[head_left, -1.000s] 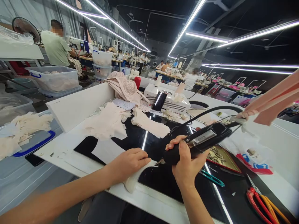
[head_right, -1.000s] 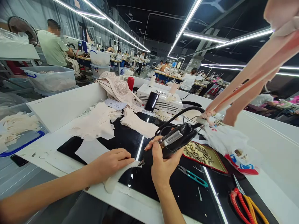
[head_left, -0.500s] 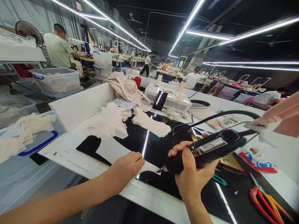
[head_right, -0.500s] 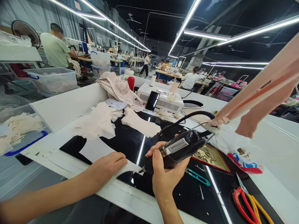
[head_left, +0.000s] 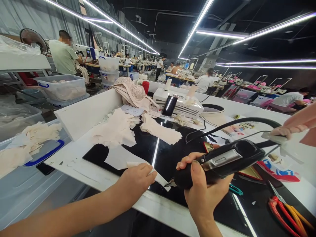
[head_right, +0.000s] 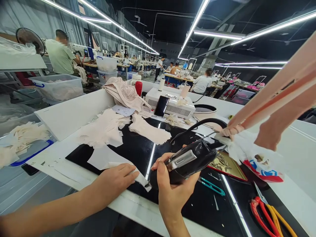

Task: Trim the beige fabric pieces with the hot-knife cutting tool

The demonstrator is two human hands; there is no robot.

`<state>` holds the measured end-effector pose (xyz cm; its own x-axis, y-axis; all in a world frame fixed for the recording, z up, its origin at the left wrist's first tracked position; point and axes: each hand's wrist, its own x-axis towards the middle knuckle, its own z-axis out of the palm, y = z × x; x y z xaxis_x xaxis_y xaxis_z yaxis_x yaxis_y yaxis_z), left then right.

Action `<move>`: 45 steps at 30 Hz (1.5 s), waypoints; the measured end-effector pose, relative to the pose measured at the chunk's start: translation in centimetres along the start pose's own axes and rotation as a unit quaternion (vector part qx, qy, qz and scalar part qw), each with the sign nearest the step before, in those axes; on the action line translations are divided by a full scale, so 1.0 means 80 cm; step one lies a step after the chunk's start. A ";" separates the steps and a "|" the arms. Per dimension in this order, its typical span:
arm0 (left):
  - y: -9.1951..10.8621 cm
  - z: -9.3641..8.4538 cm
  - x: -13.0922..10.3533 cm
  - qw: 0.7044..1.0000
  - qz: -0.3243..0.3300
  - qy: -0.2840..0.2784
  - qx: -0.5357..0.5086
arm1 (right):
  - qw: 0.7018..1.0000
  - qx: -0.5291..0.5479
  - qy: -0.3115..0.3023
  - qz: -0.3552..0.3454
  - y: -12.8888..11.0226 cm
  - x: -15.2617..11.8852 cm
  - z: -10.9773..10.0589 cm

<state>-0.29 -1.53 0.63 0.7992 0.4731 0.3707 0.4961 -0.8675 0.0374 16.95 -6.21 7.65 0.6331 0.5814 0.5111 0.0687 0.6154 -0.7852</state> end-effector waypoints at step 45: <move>0.011 -0.003 -0.020 0.997 0.052 0.042 -0.030 | 0.999 0.001 -0.033 0.008 0.031 0.018 0.033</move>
<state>-1.21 -3.08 0.33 0.8126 0.3681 0.4519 0.3890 -0.9199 0.0499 16.00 -2.43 7.42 0.5816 0.6257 0.5198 0.0560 0.6067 -0.7929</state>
